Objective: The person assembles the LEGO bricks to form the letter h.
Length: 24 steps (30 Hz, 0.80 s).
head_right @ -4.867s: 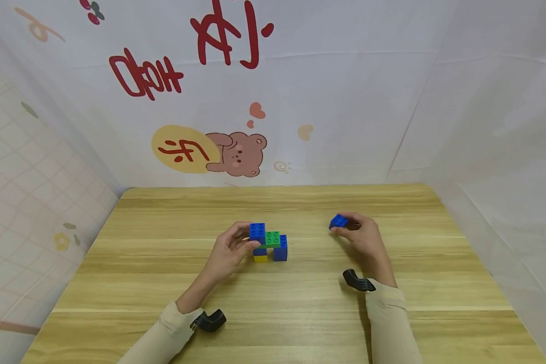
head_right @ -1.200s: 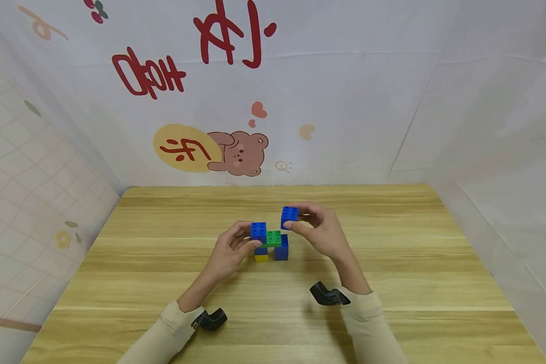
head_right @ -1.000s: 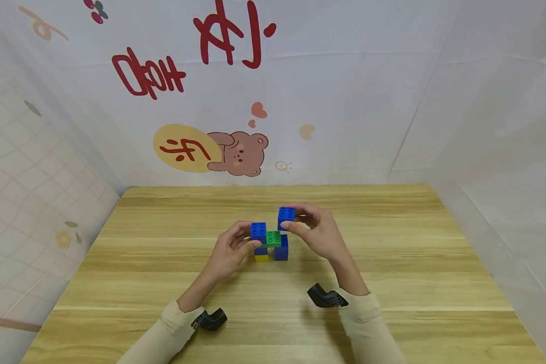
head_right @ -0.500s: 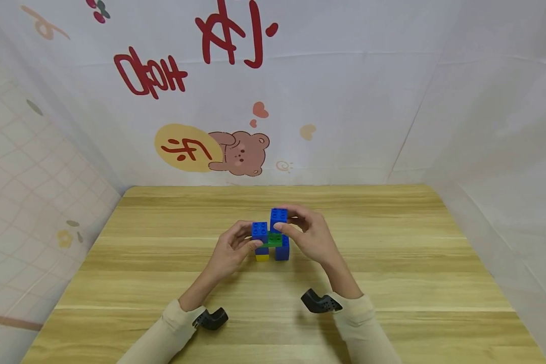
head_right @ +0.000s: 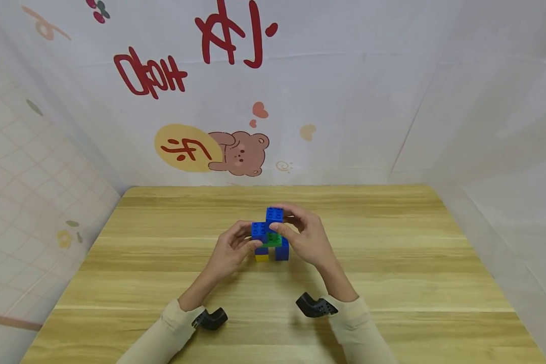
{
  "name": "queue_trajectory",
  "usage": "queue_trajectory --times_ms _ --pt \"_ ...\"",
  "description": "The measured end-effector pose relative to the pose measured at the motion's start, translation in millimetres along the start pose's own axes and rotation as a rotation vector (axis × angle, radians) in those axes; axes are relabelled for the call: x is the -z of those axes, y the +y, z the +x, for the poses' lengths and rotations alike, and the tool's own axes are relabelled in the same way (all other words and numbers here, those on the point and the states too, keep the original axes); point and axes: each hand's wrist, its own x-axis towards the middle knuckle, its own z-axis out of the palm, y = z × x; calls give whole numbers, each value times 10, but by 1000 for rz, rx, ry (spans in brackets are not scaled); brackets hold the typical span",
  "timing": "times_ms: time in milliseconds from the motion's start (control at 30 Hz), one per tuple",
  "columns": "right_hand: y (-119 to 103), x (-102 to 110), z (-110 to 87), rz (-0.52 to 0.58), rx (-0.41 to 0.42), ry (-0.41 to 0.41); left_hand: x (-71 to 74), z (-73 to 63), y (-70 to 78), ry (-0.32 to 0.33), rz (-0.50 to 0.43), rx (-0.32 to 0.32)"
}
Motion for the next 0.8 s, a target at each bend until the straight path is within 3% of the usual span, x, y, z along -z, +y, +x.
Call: queue_trajectory --times_ms 800 --pt "-116 -250 126 -34 27 -53 11 1 -9 -18 -27 -23"
